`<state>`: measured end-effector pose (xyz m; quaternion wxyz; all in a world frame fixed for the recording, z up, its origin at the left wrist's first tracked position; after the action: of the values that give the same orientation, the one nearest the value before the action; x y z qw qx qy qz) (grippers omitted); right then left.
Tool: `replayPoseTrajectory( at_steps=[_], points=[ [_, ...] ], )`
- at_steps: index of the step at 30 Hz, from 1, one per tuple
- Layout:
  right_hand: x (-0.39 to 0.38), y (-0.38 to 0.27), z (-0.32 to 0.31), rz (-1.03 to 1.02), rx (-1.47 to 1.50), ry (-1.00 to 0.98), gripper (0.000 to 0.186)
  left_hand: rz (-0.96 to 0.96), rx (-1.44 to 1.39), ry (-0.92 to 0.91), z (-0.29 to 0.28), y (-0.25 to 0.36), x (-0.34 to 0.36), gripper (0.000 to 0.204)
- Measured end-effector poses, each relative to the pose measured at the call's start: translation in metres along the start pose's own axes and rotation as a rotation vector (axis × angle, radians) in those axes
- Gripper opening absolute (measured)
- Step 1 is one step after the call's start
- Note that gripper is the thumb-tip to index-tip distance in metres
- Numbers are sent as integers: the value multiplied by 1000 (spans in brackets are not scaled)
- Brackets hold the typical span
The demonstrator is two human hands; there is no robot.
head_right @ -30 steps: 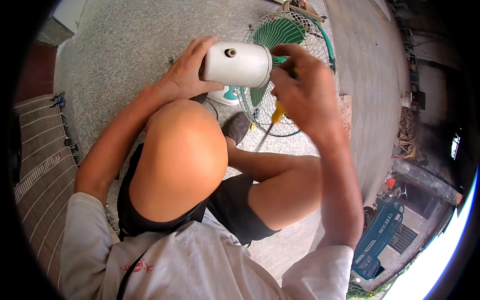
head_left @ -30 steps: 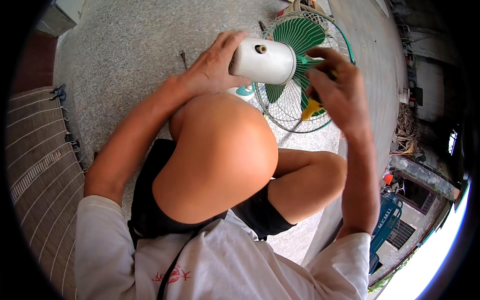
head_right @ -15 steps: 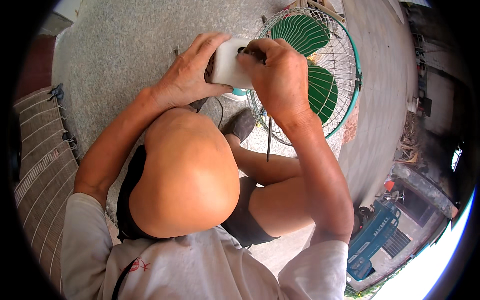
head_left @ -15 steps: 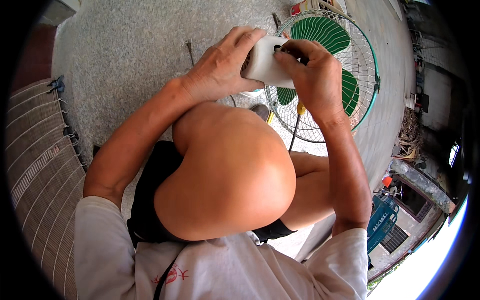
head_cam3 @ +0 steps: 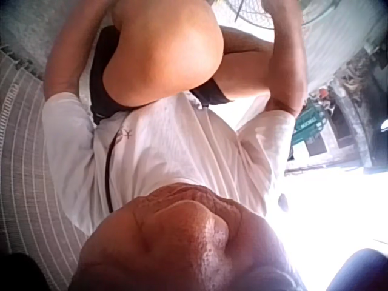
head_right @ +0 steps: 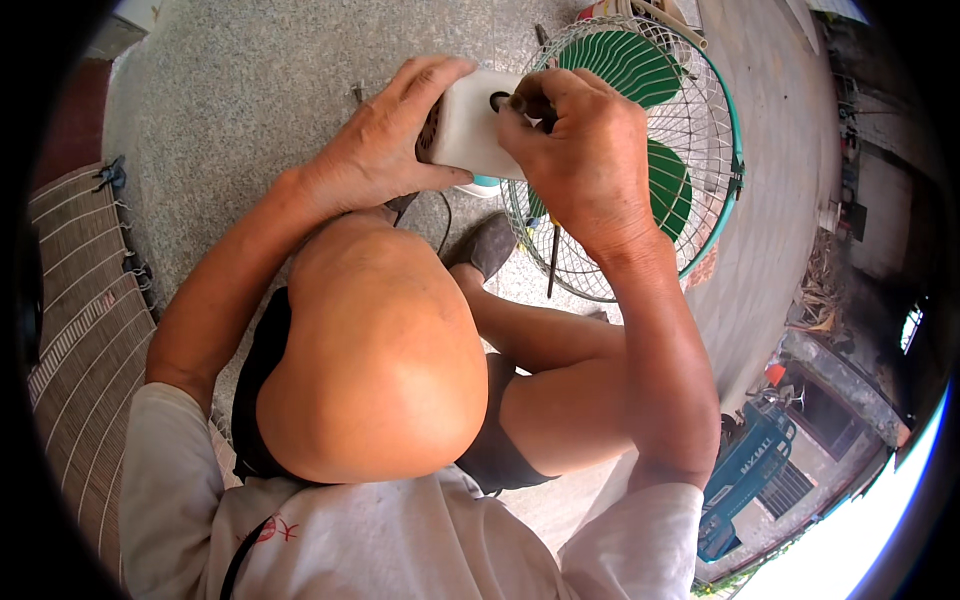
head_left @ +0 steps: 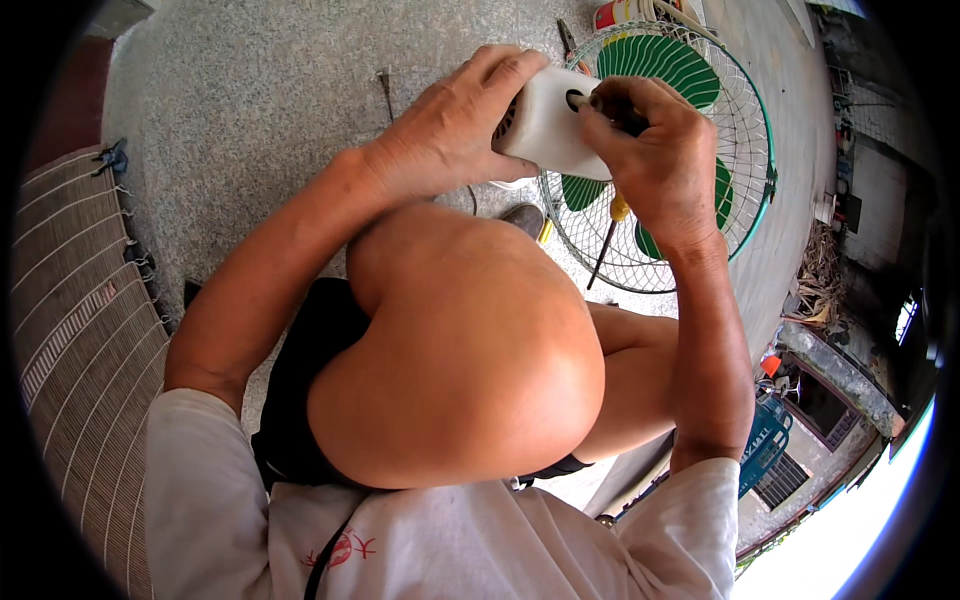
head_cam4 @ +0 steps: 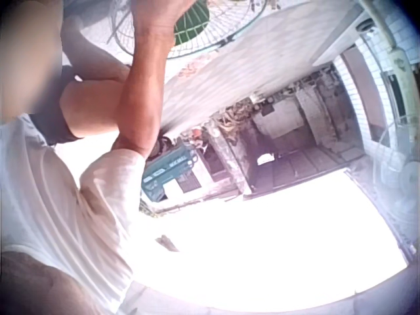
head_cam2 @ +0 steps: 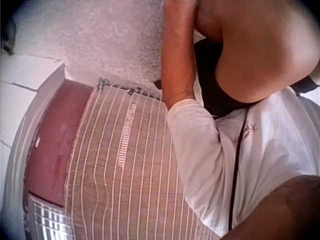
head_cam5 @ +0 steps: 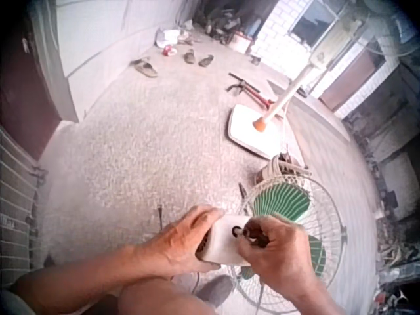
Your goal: The person uses a screwdriver to tighten a screw on the back of a white fan housing. After securing the screw, the person wipes the fan housing and the base with a dark cloth.
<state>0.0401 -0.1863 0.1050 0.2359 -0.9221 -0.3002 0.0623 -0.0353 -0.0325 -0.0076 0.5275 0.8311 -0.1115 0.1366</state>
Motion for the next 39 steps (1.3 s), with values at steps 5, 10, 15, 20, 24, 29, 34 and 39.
replayPoseTrajectory(
  at_steps=[5,10,15,20,24,29,34,39],
  points=[
    [-1,0,-1,14,1,-17,17,14,24,18,3,-4,-1,94],
    [-2,1,-1,91,130,-20,15,11,-4,19,3,-3,0,94],
    [-2,3,-1,129,186,-38,12,22,13,21,3,-2,0,95],
    [-1,2,-2,148,185,-52,11,8,5,15,2,-1,-1,95],
    [0,4,2,145,191,-70,12,15,9,15,3,-2,-2,95],
    [8,7,11,194,246,-131,14,-1,-49,-3,-2,-5,-1,94],
    [6,6,9,147,114,-53,22,-26,-46,-21,-2,-4,-1,95],
    [-10,2,-13,313,102,17,32,-96,-33,-42,-9,2,-4,98]
  ],
)
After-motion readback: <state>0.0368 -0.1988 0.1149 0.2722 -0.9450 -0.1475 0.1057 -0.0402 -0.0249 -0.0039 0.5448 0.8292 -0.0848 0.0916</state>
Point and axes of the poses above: each hand's wrist, its own x-axis towards the middle knuckle, its own z-axis out of the palm, y = z × x, the point moved 1 cm from there along x, towards the middle knuckle, and after that the axes turned 4 degrees about z, right-handed, at the moved point
